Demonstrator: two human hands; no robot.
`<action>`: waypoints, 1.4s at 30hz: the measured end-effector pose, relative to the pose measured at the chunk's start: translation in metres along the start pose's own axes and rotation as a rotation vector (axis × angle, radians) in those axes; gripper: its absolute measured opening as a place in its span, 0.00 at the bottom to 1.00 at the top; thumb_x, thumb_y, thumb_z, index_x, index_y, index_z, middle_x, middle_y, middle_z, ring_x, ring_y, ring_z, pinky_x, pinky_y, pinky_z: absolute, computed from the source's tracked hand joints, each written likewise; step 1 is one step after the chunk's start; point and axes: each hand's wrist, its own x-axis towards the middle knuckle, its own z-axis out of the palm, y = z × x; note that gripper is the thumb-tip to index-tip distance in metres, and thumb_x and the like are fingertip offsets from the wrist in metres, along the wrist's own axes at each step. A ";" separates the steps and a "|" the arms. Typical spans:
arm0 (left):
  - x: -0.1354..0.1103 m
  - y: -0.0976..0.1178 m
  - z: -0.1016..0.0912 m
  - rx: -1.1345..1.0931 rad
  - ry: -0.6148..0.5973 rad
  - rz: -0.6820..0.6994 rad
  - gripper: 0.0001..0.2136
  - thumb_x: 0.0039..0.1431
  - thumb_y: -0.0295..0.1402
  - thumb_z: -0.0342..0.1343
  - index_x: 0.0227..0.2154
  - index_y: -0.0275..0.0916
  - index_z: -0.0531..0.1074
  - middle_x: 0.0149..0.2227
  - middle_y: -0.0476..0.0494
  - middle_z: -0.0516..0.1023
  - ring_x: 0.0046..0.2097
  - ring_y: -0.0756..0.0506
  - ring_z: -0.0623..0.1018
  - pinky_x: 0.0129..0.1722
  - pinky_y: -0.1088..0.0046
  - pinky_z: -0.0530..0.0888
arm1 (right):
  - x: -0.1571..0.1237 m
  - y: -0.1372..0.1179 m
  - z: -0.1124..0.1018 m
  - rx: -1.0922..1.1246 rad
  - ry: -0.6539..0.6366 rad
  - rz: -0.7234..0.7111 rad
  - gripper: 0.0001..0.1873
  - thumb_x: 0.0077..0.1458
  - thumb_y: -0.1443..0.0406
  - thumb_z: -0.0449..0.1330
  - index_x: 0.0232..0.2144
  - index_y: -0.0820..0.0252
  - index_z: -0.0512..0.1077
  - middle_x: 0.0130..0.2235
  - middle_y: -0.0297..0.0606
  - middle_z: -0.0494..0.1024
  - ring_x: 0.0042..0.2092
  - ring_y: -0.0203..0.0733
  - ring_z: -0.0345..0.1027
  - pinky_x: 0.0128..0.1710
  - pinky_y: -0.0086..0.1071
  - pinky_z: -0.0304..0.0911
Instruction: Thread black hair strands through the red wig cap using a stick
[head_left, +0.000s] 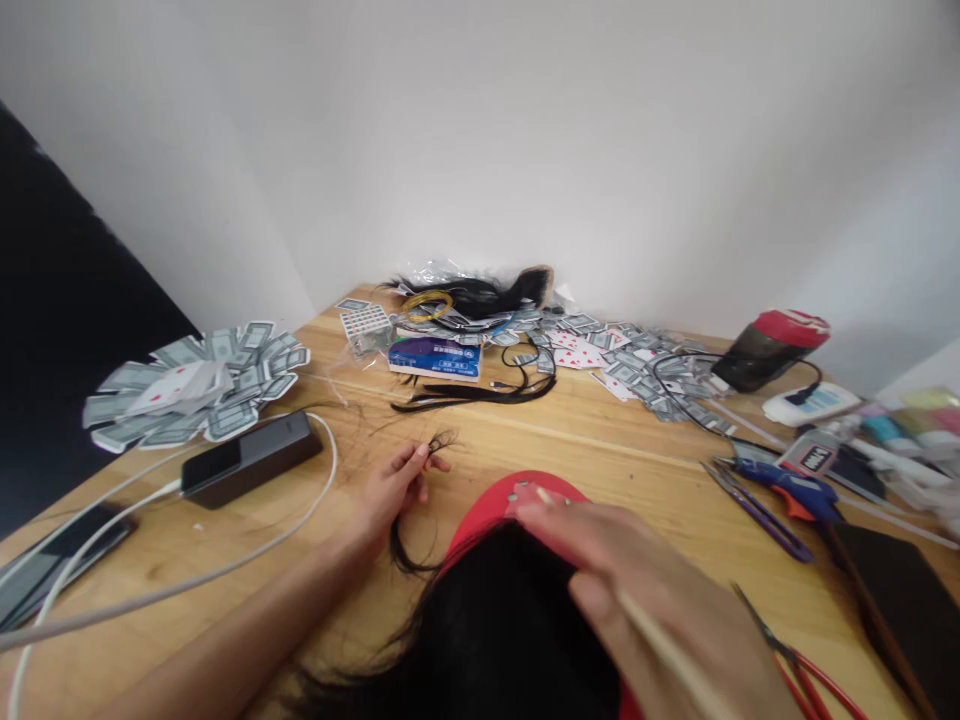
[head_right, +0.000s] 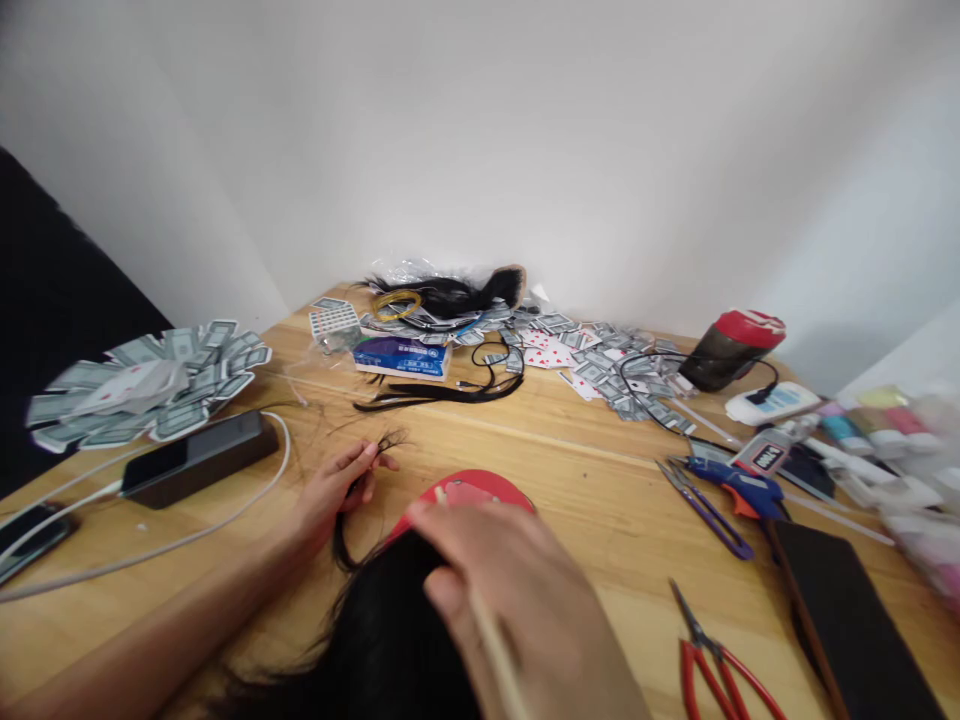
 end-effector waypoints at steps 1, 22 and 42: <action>0.000 0.000 0.000 0.001 -0.002 -0.003 0.18 0.51 0.49 0.62 0.24 0.37 0.73 0.13 0.56 0.64 0.14 0.56 0.56 0.16 0.75 0.44 | 0.002 0.000 -0.006 0.009 0.045 0.090 0.14 0.64 0.60 0.56 0.48 0.42 0.77 0.46 0.35 0.83 0.47 0.49 0.77 0.47 0.39 0.74; 0.001 -0.002 -0.001 0.034 -0.017 -0.025 0.21 0.49 0.54 0.61 0.25 0.37 0.73 0.13 0.57 0.64 0.14 0.56 0.54 0.17 0.75 0.43 | 0.002 0.020 0.018 0.185 0.063 0.393 0.09 0.60 0.64 0.54 0.26 0.53 0.64 0.25 0.30 0.68 0.28 0.39 0.65 0.24 0.31 0.55; 0.003 -0.005 -0.003 0.063 -0.019 -0.032 0.21 0.51 0.53 0.60 0.27 0.37 0.72 0.13 0.57 0.64 0.14 0.57 0.55 0.17 0.75 0.43 | 0.003 0.023 0.016 0.102 -0.024 0.327 0.10 0.62 0.64 0.52 0.27 0.53 0.63 0.24 0.28 0.65 0.24 0.35 0.60 0.22 0.26 0.57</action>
